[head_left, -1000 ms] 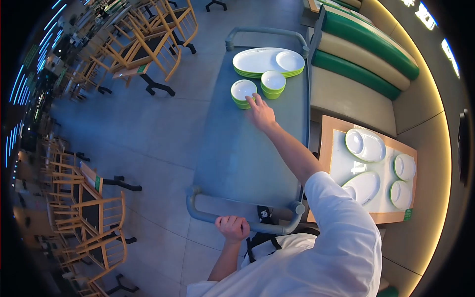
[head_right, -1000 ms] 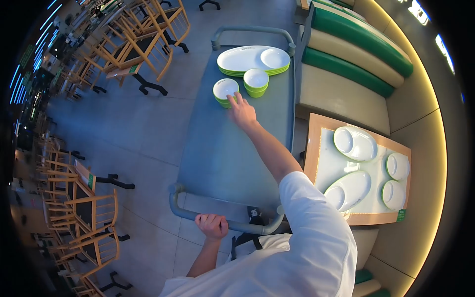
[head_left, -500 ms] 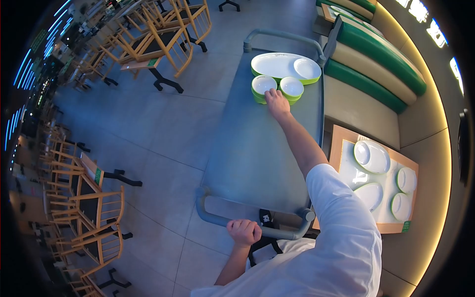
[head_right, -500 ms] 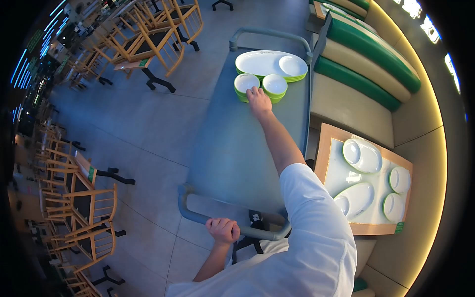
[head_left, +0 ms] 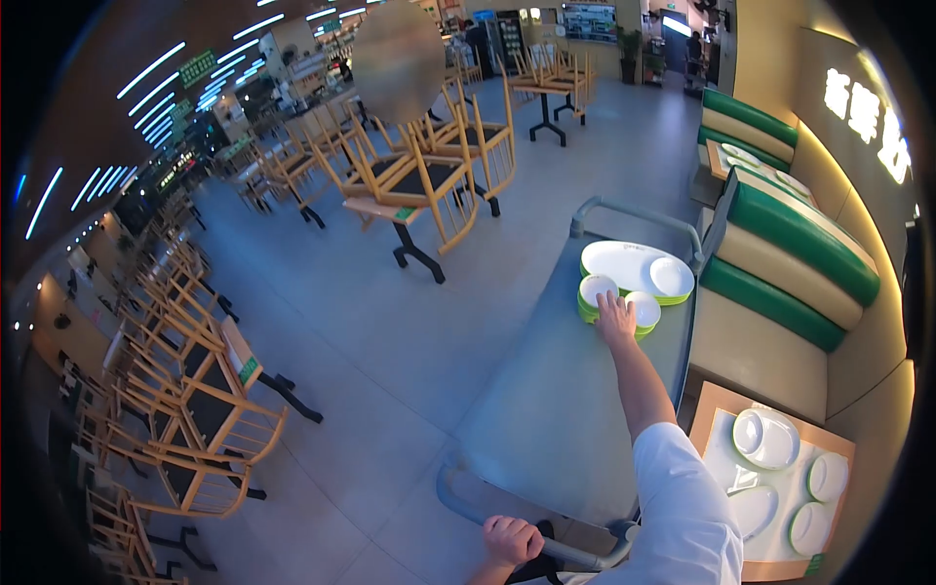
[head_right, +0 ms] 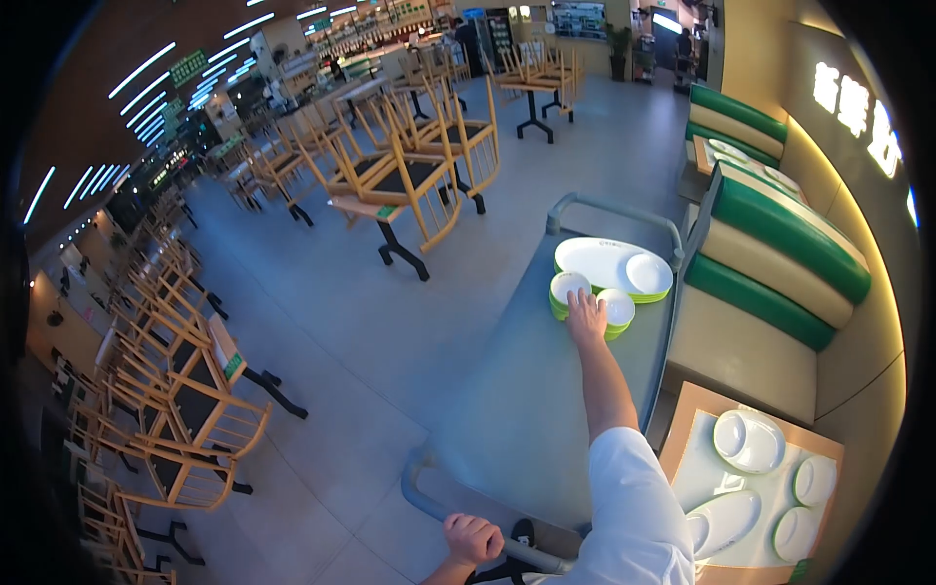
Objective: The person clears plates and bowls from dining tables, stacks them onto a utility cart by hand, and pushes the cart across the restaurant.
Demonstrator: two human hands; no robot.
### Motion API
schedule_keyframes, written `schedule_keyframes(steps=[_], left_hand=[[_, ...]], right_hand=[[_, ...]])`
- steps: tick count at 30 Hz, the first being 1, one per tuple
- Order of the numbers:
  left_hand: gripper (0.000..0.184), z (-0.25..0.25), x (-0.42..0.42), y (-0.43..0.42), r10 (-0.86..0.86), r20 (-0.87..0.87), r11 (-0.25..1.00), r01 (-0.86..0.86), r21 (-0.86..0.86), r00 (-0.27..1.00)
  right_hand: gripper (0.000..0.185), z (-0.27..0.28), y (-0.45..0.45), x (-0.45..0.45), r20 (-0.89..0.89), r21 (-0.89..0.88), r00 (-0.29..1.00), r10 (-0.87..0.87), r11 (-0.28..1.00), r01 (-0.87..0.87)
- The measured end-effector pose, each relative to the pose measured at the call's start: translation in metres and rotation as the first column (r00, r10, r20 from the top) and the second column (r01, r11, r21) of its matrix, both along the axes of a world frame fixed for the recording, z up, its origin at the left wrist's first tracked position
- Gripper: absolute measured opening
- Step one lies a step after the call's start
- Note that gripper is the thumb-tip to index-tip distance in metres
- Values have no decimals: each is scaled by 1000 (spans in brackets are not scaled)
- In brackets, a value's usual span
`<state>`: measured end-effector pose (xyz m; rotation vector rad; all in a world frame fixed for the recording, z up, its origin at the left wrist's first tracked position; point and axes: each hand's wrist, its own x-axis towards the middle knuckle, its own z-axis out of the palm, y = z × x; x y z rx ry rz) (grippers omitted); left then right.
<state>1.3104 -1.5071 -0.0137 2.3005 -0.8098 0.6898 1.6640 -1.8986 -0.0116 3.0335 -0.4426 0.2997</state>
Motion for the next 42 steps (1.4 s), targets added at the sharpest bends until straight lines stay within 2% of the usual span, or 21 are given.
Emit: schedule_keyframes(steps=[2,7,11,12,13,14,15,17,18,20,22,24,25,28,29,31,33,35,36,40,42], left_hand=[[18,1,-7,2,13,-42,1000,-12,13,999],[13,-6,-21,8,-22,-62,999,24,23,998],[15,-12,-26,13,-42,-153,993,58,101,987],[15,-4,-30,16,-90,-161,989,107,102,983],[24,12,-31,13,-82,-256,935,163,314,963],[35,29,-20,11,-9,-314,841,177,511,949],[35,46,-1,-6,-55,-284,828,202,523,957],[64,78,6,-29,93,-678,526,542,655,729],[64,91,2,-42,78,-671,490,557,670,738],[81,105,-17,-73,152,-831,243,795,556,534],[95,80,-7,-91,186,-829,117,826,552,528],[108,42,1,-88,109,-869,109,863,494,483],[119,55,-11,-85,120,-863,151,851,504,490],[113,47,-18,-85,140,-876,255,838,482,461],[111,41,-16,-83,169,-881,231,851,472,443],[101,58,-30,-85,119,-816,249,779,576,566],[95,79,-49,-101,209,-803,245,765,596,558],[93,69,-53,-93,231,-774,263,728,633,589],[93,67,-52,-103,233,-772,275,722,635,591],[86,72,-65,-98,146,-763,366,683,633,629],[87,81,-71,-103,197,-777,417,666,618,598]], right_hand=[[66,15,14,-32,255,94,962,96,988,-123],[72,12,29,-192,422,225,898,125,945,-237],[72,-15,-6,-376,403,472,868,-290,878,75],[71,-21,-20,-423,324,485,820,-471,827,284],[71,-39,-41,-500,319,501,773,-548,790,354],[67,-64,-64,-551,300,579,513,-804,581,572],[64,-81,-88,-583,257,656,173,-951,303,691],[63,-101,-101,-654,162,732,-79,-984,66,678],[65,-146,-114,-685,202,806,-185,-962,56,589],[64,-178,-113,-730,-50,887,-250,-967,-158,435],[67,-255,-118,-753,-104,893,-245,-964,-199,404],[68,-334,-121,-759,-262,950,-247,-933,-294,103],[64,-303,-99,-757,-341,937,-161,-926,-348,17],[44,-372,-102,-753,-161,978,-229,-960,-187,97],[45,-338,-96,-753,-242,940,-187,-952,-278,198],[51,-319,-89,-755,-169,924,-139,-976,-206,321],[54,-267,-101,-745,-160,873,-91,-983,-184,451],[62,-230,-99,-733,-373,783,-81,-924,-360,507],[62,-214,-104,-729,-372,786,-58,-926,-348,510],[52,-225,-115,-733,-407,913,124,-905,-402,66],[43,-233,-117,-738,-366,931,207,-907,-358,78]])
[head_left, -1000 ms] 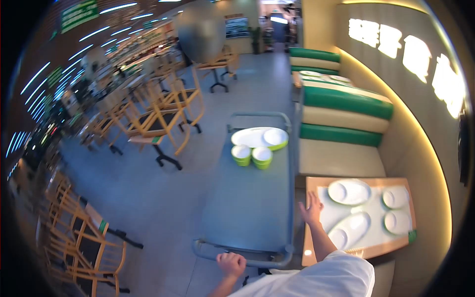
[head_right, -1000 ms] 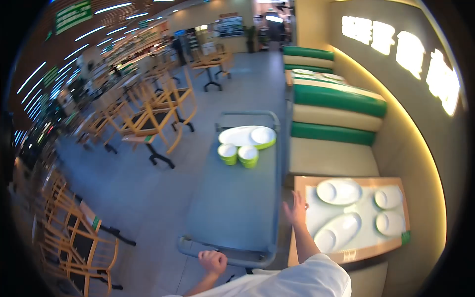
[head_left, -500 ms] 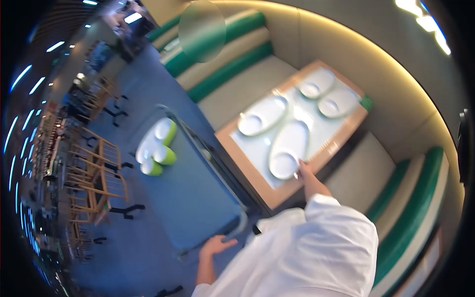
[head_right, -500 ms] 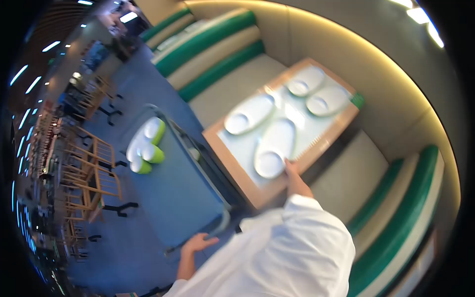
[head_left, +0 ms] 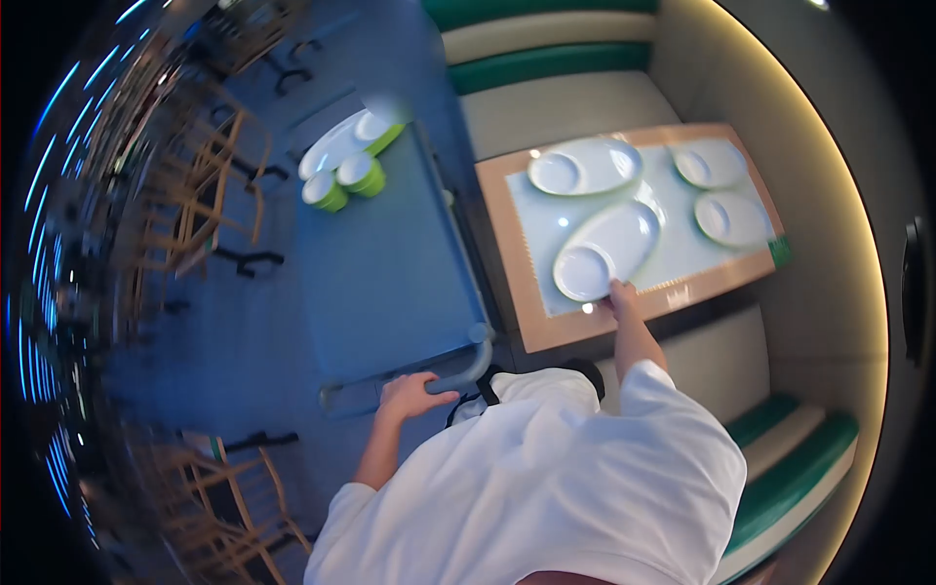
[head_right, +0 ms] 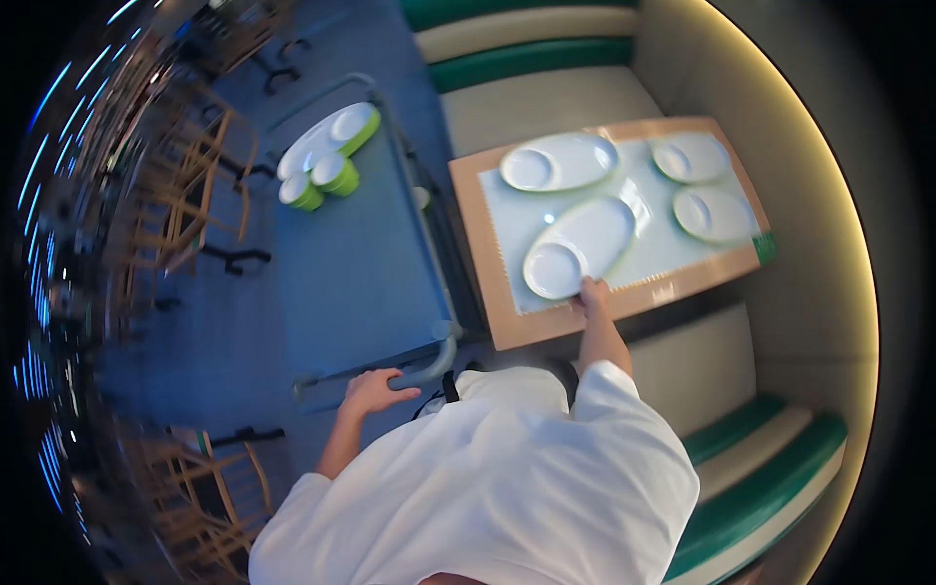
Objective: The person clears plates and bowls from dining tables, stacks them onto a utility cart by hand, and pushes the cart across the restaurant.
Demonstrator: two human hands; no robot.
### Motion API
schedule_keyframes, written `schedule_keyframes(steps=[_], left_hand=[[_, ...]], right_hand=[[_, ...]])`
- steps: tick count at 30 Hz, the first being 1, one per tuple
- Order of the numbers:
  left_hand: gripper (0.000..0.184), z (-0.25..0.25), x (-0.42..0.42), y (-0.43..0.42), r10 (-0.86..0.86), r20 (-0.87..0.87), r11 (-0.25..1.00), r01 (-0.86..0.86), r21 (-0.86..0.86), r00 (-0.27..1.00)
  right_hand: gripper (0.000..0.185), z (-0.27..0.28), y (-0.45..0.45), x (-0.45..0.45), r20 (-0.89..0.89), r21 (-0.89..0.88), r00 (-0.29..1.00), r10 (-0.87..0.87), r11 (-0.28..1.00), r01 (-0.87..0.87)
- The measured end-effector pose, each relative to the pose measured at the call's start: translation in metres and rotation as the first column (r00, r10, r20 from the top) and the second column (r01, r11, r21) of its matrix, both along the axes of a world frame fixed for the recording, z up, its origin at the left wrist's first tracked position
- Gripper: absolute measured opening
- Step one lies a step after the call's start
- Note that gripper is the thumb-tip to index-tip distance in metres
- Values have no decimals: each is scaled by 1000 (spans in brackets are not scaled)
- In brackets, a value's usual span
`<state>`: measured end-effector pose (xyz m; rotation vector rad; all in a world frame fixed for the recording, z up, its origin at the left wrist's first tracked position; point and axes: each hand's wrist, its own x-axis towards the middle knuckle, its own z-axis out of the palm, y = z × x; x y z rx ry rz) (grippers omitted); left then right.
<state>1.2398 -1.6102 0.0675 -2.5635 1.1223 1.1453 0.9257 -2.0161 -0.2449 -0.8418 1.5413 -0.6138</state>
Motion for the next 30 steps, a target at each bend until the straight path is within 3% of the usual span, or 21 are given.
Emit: schedule_keyframes(steps=[2,5,7,8,10,12,14,16,18,19,20,21,22,23,24,25,26,28,29,30], left_hand=[[88,8,-4,-1,59,-50,998,-59,7,997],[85,7,-4,1,10,-60,1000,-11,-9,998],[85,9,-3,2,27,-89,999,-29,-24,996],[85,10,-2,1,15,-108,1000,-17,-23,994],[89,10,1,-3,3,-137,1000,-4,-11,991],[92,5,3,-1,-28,-167,999,31,16,986],[88,-21,2,11,-119,-260,967,52,-250,958],[75,-55,20,13,-43,-716,772,-432,-467,697],[61,-24,49,-4,220,-701,399,-718,-570,679],[61,-13,57,-7,217,-702,406,-717,-567,678],[59,-4,65,-10,195,-821,259,-835,-485,537],[58,1,70,-9,143,-912,112,-922,-371,385],[58,-3,74,-5,136,-912,115,-921,-373,386],[57,-9,86,-7,9,-951,248,-922,-298,309],[56,-13,89,-3,-96,-974,384,-895,-225,204],[49,-1,78,1,-2,-995,415,-905,-96,104],[49,1,74,7,-4,-994,418,-903,-100,108],[44,0,67,17,153,-986,429,-903,10,61],[43,-9,65,21,169,-985,357,-933,38,25],[43,-19,65,24,172,-985,359,-932,40,24]], right_hand=[[41,15,4,-1,8,-12,1000,8,1000,-8],[38,42,13,3,-13,-131,1000,-11,991,10],[36,66,22,8,158,-47,983,-90,994,99],[36,80,21,16,153,-67,986,-74,994,85],[32,132,44,39,350,-155,936,-48,982,108],[31,175,57,69,381,-233,923,59,972,34],[30,204,72,83,401,-248,897,189,964,-92],[28,244,80,108,403,-270,895,193,959,-85],[27,271,78,125,134,-411,786,603,756,-510],[28,295,85,136,65,-467,731,679,668,-579],[28,320,93,148,-10,-513,668,744,570,-642],[28,338,99,159,-13,-514,674,739,573,-638],[31,353,104,170,-48,-421,583,811,513,-748],[34,363,101,188,-73,-331,483,873,436,-837],[34,358,100,200,-77,-336,485,871,435,-835],[38,347,100,211,-17,-299,390,921,367,-881],[43,335,100,220,50,-263,291,955,294,-919],[46,328,109,235,154,-201,328,932,355,-913],[49,324,114,240,251,-127,364,897,403,-906],[49,317,119,245,253,-125,367,895,406,-905]])
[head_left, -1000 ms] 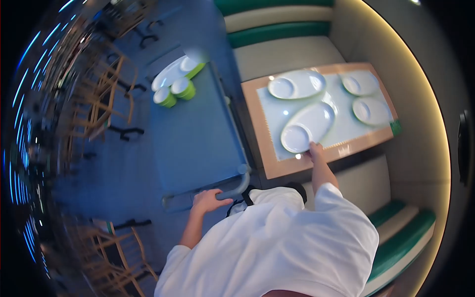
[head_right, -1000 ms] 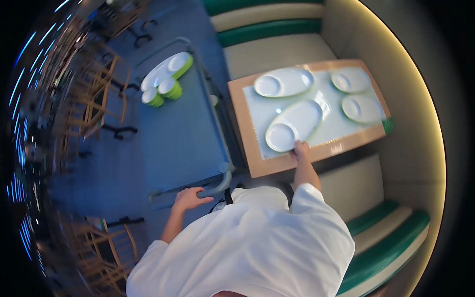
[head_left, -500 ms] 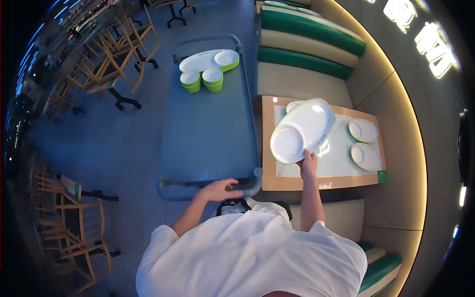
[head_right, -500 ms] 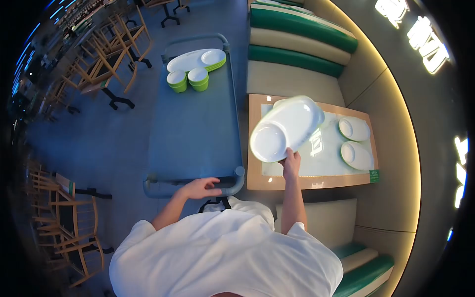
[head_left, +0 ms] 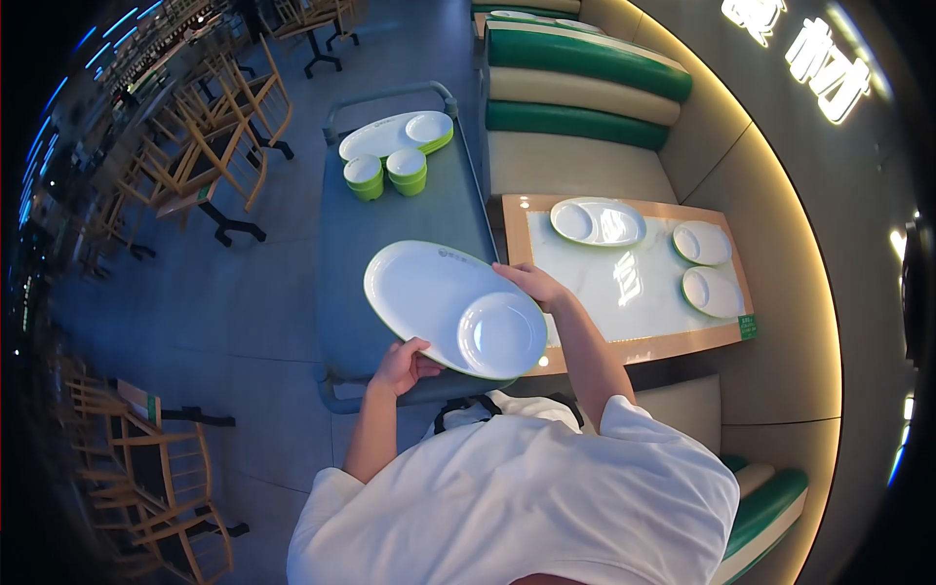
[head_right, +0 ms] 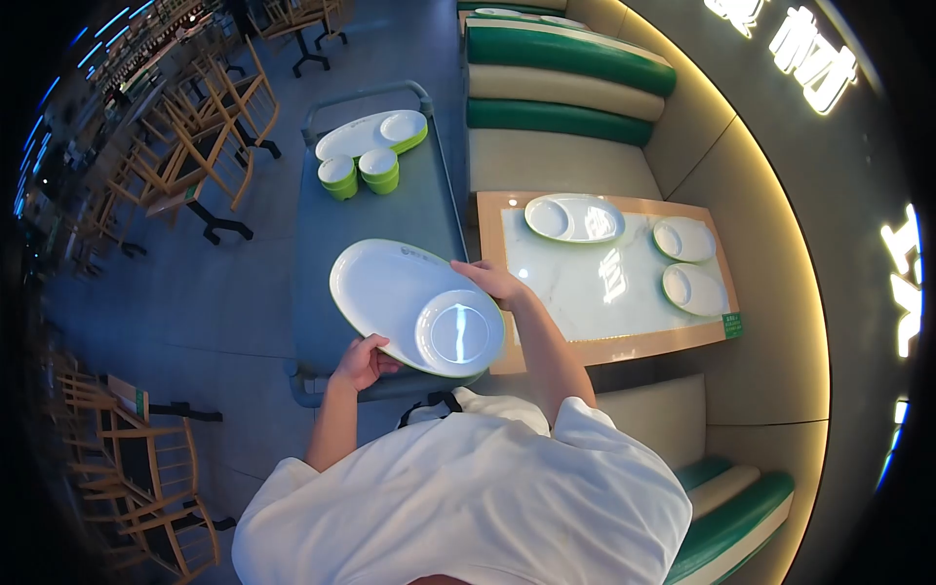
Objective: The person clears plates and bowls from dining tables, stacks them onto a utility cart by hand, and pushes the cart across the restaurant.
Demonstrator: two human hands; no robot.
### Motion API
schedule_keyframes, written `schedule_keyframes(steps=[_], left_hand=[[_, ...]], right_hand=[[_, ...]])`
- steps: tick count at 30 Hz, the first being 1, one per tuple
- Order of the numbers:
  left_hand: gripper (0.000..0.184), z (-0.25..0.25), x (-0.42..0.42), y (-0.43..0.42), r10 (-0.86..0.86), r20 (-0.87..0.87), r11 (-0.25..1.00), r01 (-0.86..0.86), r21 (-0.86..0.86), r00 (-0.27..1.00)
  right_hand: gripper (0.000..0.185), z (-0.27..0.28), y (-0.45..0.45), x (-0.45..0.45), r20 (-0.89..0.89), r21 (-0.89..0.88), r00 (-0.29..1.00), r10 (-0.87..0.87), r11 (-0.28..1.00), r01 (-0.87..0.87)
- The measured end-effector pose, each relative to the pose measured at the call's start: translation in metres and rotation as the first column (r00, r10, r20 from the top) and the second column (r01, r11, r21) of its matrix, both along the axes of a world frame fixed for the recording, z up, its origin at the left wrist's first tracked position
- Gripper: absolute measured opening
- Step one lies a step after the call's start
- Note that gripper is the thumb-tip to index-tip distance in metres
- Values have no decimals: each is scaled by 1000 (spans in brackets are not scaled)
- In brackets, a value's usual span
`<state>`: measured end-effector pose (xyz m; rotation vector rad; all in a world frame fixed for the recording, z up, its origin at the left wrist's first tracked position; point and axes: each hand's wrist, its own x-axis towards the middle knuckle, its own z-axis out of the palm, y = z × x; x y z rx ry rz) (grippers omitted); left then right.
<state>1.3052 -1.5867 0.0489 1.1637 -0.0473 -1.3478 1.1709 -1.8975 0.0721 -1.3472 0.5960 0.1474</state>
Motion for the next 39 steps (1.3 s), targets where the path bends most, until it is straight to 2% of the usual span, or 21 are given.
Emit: schedule_keyframes(steps=[2,3,5,6,8,9,11,12,14,16,17,21,25,27,30,33,35,39], left_hand=[[38,-20,3,6,81,-74,997,-81,-1,994],[38,-29,7,7,85,-77,996,-85,2,993],[30,-42,17,3,263,-235,964,-264,27,936],[30,-43,26,0,270,-231,962,-272,25,935],[27,-44,42,-8,386,-184,923,-378,78,904],[26,-57,56,-11,396,-153,918,-390,70,905],[25,-70,77,-20,406,-125,914,-397,87,906],[24,-73,86,-26,412,-97,910,-403,101,906],[23,-79,99,-37,414,-63,907,-406,113,908],[23,-91,116,-47,433,-98,900,-423,105,896],[23,-94,123,-53,422,-87,904,-411,114,903],[22,-110,146,-72,368,-112,927,-355,122,923],[20,-119,161,-102,416,-169,908,-397,135,894],[19,-120,164,-109,435,-192,900,-417,129,880],[19,-123,169,-119,463,-192,886,-444,134,865],[22,-132,178,-131,450,-178,891,-426,155,875],[27,-133,177,-142,507,-76,852,-486,193,859],[33,-143,178,-154,625,-20,767,-609,204,780]], right_hand=[[53,-17,8,7,88,146,967,-241,963,227],[53,-22,12,6,84,147,968,-238,963,224],[55,-36,20,-3,55,76,887,-459,887,455],[55,-42,23,-10,60,78,890,-452,891,447],[51,-57,33,-32,128,-233,940,-315,912,337],[51,-53,43,-42,129,-231,941,-313,913,336],[50,-33,70,-69,108,-462,993,-39,883,85],[50,-36,82,-80,107,-453,993,-48,887,92],[47,-44,106,-96,86,-459,975,205,877,-144],[44,-50,121,-105,-46,-768,924,380,578,-276],[44,-62,130,-110,52,-820,935,350,550,-160],[43,-58,129,-113,62,-803,934,351,573,-163],[43,-60,127,-114,70,-796,931,360,582,-165],[40,-68,130,-114,182,-823,927,328,567,-39],[38,-71,129,-116,196,-812,924,329,583,-36],[36,-69,127,-115,177,-814,920,349,577,-63],[36,-68,125,-114,171,-807,921,350,587,-73],[37,-61,124,-113,145,-799,925,352,593,-101]])
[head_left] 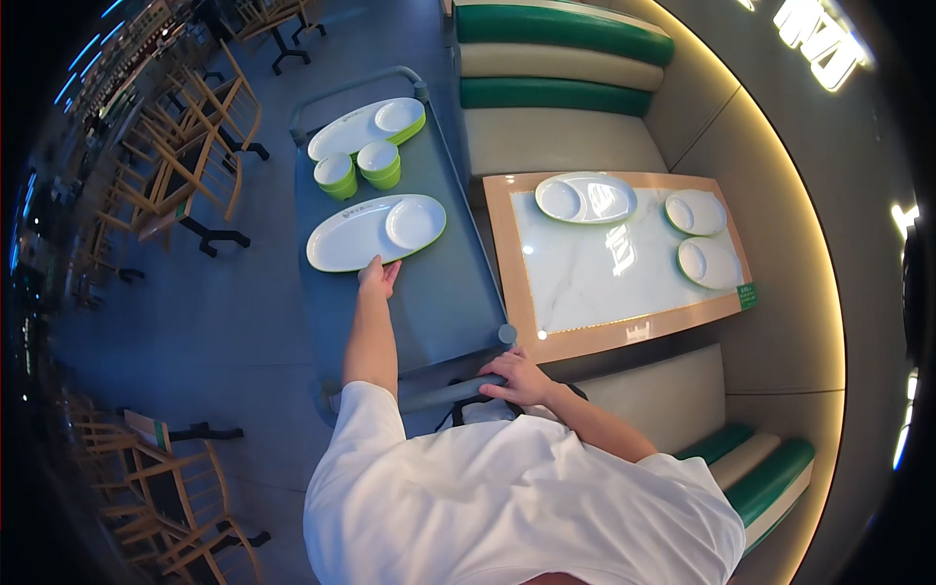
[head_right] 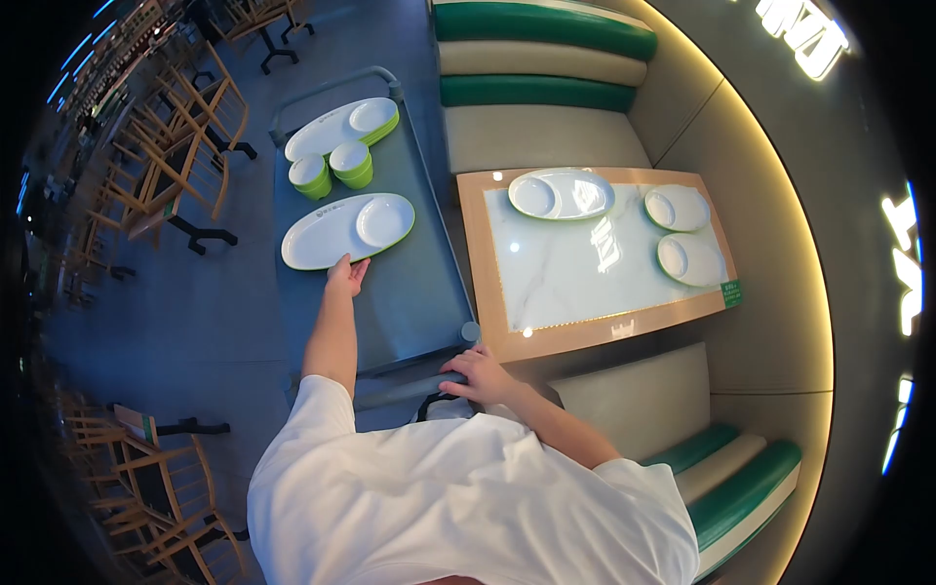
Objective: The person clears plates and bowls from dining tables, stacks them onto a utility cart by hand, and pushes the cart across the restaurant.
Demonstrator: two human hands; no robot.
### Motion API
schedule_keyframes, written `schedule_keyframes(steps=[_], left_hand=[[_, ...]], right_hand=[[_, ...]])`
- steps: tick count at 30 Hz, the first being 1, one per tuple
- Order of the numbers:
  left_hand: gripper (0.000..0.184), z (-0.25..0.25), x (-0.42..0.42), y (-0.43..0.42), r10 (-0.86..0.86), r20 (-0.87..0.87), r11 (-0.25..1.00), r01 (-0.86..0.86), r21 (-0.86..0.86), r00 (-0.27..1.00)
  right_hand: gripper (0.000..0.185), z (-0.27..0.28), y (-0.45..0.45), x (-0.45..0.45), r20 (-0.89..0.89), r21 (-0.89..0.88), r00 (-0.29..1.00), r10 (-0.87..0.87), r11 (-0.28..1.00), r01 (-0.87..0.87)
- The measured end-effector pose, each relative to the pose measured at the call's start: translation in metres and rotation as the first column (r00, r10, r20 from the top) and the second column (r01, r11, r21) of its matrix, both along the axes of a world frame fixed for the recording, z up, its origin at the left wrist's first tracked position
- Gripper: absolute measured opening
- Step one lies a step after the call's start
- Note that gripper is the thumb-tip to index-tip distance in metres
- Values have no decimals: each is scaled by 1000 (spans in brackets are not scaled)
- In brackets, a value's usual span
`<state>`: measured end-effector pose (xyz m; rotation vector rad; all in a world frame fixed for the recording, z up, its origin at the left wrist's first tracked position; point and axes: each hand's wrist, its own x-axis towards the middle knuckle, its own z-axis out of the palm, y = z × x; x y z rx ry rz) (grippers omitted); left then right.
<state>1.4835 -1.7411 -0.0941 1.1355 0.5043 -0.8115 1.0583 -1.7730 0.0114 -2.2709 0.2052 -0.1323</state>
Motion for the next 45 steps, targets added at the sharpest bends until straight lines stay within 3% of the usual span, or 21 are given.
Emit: schedule_keyframes(steps=[3,7,9,12,15,24,28,33,37,39,45], left_hand=[[35,1,0,-8,101,65,994,-104,40,993],[44,23,-8,-17,78,137,984,-99,149,987],[64,41,-22,-27,193,284,909,-279,308,939],[81,37,-20,-31,202,262,921,-274,278,944],[85,39,-19,-36,218,237,924,-278,261,947],[79,35,-5,-44,310,165,929,-335,155,936],[78,46,-5,-43,277,179,930,-310,197,944],[76,57,9,-43,306,83,940,-315,135,948],[79,28,38,-42,304,112,950,-310,45,946],[83,21,44,-38,237,113,971,-233,-46,965],[85,9,35,-31,149,157,989,-151,0,976]], right_hand=[[37,-1,0,1,-4,-16,1000,4,1000,-4],[34,-5,0,-1,39,-1,999,-5,1000,5],[34,-5,0,-1,36,-2,999,-9,1000,9],[34,-4,0,-1,28,-8,1000,-6,1000,6],[34,-2,0,0,5,-6,1000,-2,1000,2],[35,1,0,3,-42,-26,999,20,999,-22],[35,-1,0,2,-65,-25,998,23,999,-25],[35,-3,2,0,-82,-11,997,14,1000,-15],[34,3,3,3,-110,-27,994,16,999,-19],[34,5,4,3,-97,-27,995,10,1000,-13],[34,0,3,3,-70,-37,997,17,999,-19]])
